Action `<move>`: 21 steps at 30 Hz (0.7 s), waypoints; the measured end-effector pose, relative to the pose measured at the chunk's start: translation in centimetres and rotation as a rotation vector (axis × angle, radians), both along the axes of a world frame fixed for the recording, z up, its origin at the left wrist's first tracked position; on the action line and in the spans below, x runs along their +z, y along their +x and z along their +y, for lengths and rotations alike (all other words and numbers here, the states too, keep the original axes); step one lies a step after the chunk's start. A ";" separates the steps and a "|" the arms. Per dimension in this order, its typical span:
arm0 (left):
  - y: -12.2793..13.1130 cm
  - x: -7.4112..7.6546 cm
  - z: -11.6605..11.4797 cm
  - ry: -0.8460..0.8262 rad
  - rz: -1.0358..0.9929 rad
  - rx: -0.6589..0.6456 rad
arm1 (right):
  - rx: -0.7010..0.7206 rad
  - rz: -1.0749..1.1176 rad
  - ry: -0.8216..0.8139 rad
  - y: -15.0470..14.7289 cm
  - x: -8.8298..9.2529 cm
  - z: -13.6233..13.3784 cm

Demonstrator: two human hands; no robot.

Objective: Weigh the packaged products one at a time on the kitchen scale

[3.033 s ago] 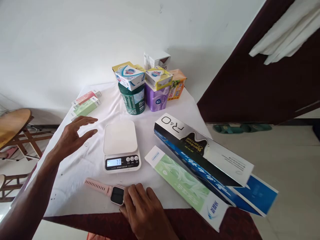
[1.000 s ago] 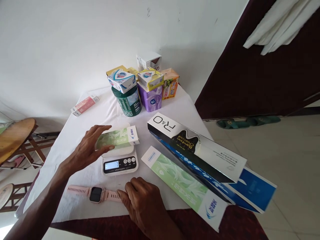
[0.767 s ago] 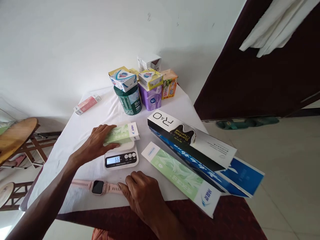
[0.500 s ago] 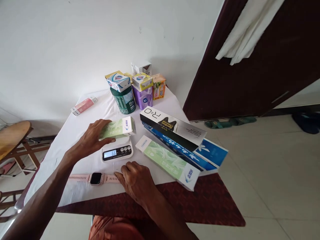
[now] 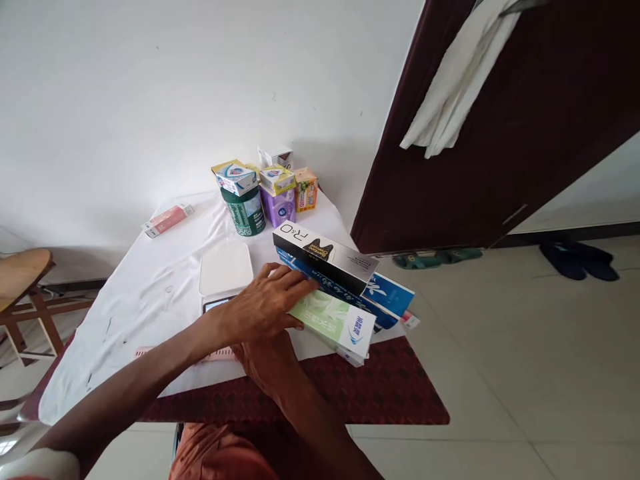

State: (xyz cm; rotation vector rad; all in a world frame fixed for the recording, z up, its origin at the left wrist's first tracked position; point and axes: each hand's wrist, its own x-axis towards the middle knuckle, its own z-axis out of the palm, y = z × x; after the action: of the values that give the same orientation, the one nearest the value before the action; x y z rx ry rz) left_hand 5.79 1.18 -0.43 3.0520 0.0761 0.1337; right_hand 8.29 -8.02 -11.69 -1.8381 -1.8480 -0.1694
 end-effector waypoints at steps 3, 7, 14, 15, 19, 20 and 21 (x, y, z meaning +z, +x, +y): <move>0.3 -0.4 0.4 0.002 -0.010 -0.012 | -0.012 0.001 0.019 0.1 0.3 0.0; -1.3 1.1 0.8 -0.112 -0.079 -0.010 | 0.037 0.013 0.111 0.3 0.5 -0.2; -8.4 1.1 10.8 -0.174 -0.367 0.420 | 0.120 0.090 0.231 0.5 0.5 0.1; -9.7 0.7 13.5 -0.129 -0.324 0.570 | 0.123 0.097 0.247 0.5 0.5 0.2; -14.2 -1.1 24.3 -0.004 -0.262 1.073 | 0.154 0.099 0.267 1.0 0.2 0.7; -15.1 -1.4 26.6 0.010 -0.255 1.149 | 0.167 0.090 0.259 1.1 0.0 0.8; -15.8 -1.6 28.6 0.016 -0.239 1.204 | 0.172 0.076 0.247 1.2 -0.3 0.8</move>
State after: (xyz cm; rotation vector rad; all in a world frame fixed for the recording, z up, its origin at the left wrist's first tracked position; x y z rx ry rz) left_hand -10.04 29.75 -2.02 2.4951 1.8128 0.5385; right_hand 9.52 -7.17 -11.96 -1.4927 -1.8318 -0.2509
